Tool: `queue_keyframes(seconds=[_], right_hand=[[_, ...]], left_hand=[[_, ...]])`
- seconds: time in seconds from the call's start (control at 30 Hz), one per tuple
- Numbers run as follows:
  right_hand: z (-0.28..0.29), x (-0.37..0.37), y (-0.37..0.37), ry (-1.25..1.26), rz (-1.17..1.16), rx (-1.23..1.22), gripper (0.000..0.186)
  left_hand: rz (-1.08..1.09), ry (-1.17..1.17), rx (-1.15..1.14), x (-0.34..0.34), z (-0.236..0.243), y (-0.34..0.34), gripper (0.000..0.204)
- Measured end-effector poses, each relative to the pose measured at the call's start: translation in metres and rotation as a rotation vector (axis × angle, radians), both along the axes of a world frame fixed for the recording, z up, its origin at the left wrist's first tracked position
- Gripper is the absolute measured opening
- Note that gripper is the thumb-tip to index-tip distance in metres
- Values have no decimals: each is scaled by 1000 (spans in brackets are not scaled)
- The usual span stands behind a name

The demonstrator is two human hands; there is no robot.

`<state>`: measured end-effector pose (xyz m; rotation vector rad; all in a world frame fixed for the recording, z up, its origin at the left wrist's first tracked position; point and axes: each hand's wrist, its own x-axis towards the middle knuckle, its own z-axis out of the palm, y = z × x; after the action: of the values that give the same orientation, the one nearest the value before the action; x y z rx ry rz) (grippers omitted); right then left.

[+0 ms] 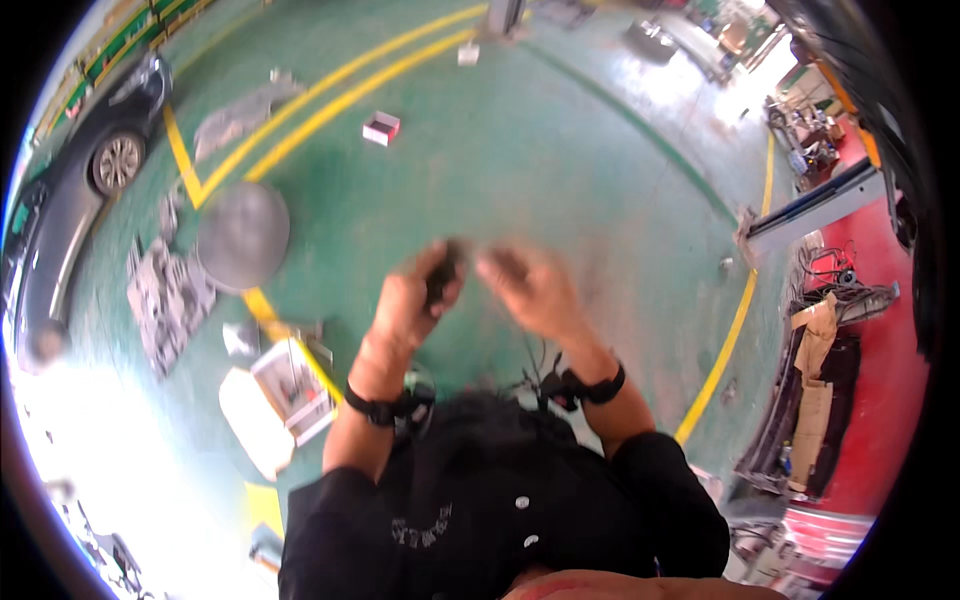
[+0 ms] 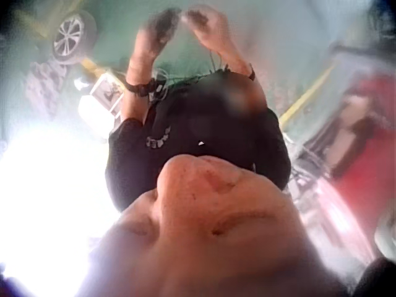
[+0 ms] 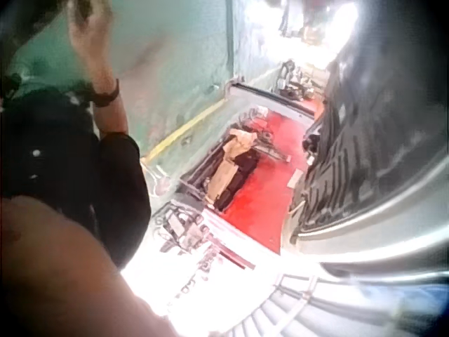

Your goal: The person handles small black clips and screws from a box, inserts a clip into the underside of a car's front bumper, presses it into place, and then works on a brake assembly by hand.

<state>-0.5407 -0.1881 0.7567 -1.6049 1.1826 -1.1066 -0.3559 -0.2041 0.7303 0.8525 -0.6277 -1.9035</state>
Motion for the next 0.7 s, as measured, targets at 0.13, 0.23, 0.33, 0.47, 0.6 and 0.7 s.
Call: queue_keyframes(seconds=[0.13,0.23,0.33,0.47,0.6,0.7], right_hand=[[28,33,7,-158,37,-12,15],[24,63,5,-113,25,-110,15],[19,95,-3,36,31,-290,18],[19,135,-11,223,139,-331,25],[21,175,-18,359,264,-263,30],[16,200,-25,418,343,-269,31]], left_hand=[[-4,362,1,37,27,6,43],[150,461,115,58,27,8,42],[187,650,166,86,8,9,42],[335,705,210,111,1,5,46],[309,829,183,141,-2,2,52],[345,812,177,160,-3,-4,53]])
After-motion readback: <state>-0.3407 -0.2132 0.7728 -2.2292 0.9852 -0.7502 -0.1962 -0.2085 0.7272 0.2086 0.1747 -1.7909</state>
